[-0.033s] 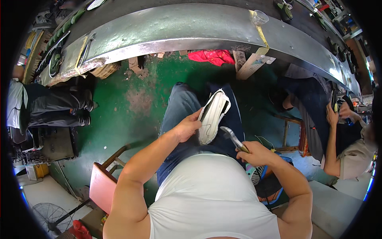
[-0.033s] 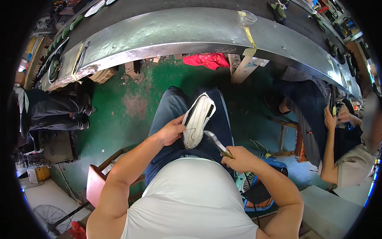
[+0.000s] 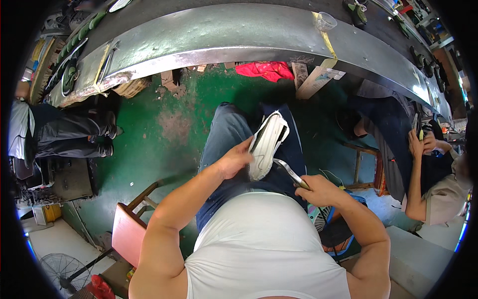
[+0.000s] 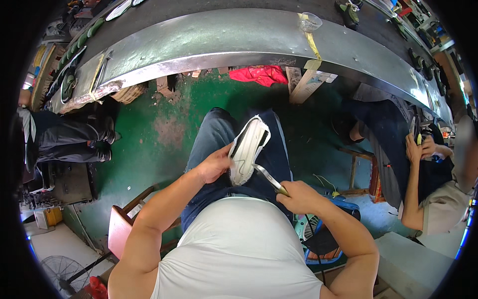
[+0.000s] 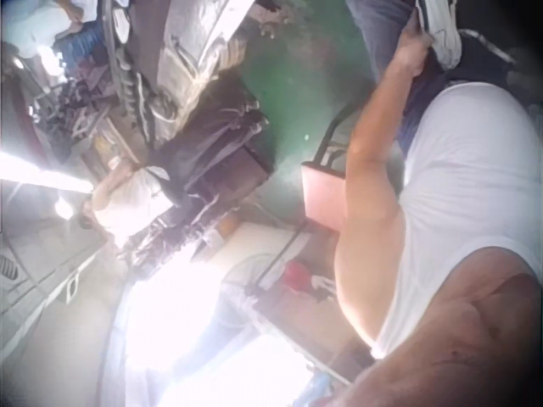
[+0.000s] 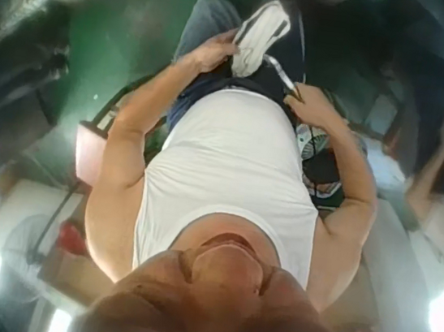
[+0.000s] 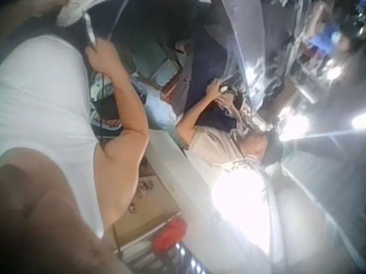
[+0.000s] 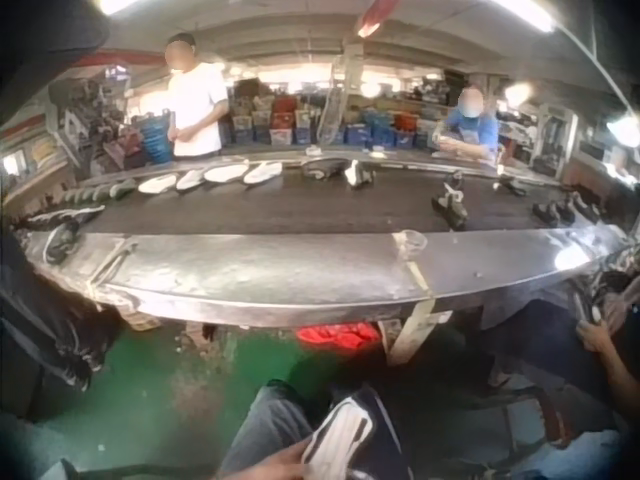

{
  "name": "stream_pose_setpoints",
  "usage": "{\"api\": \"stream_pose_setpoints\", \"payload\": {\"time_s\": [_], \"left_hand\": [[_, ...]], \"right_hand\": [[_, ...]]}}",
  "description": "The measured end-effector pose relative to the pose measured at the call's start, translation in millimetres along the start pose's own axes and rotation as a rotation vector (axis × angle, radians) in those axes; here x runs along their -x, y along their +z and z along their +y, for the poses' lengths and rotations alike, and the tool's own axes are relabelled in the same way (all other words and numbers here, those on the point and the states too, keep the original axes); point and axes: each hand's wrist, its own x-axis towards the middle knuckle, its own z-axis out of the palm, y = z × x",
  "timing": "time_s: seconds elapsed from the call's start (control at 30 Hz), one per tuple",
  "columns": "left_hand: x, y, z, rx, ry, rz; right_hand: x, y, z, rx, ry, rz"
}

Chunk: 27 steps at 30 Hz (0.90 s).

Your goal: Assembling shoe uppers and soles using pliers on an assembly line.

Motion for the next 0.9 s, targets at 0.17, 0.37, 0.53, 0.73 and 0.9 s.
{"api": "stream_pose_setpoints", "payload": {"time_s": [0.17, 0.37, 0.53, 0.73, 0.9], "left_hand": [[0.8, 0.8, -39.8, -0.153, 0.120, 0.083], [-1.4, 4.0, -58.4, -0.241, 0.182, 0.142], [2.5, 5.3, -66.8, 0.176, 0.179, 0.102], [-8.1, 6.4, -65.3, 0.532, 0.174, 0.328], [-41.6, 15.2, -60.1, 0.180, 0.157, 0.803]], "right_hand": [[-30.1, -3.4, -13.2, 0.354, -0.329, 0.183], [-54.4, -6.0, -32.4, 0.906, -0.524, 0.486], [-61.8, -41.7, -96.1, 0.934, -0.094, -0.272], [-82.8, -27.2, -54.0, 0.665, -0.304, -0.099], [-82.9, 31.4, -24.5, 0.311, -0.329, 0.257]]}}
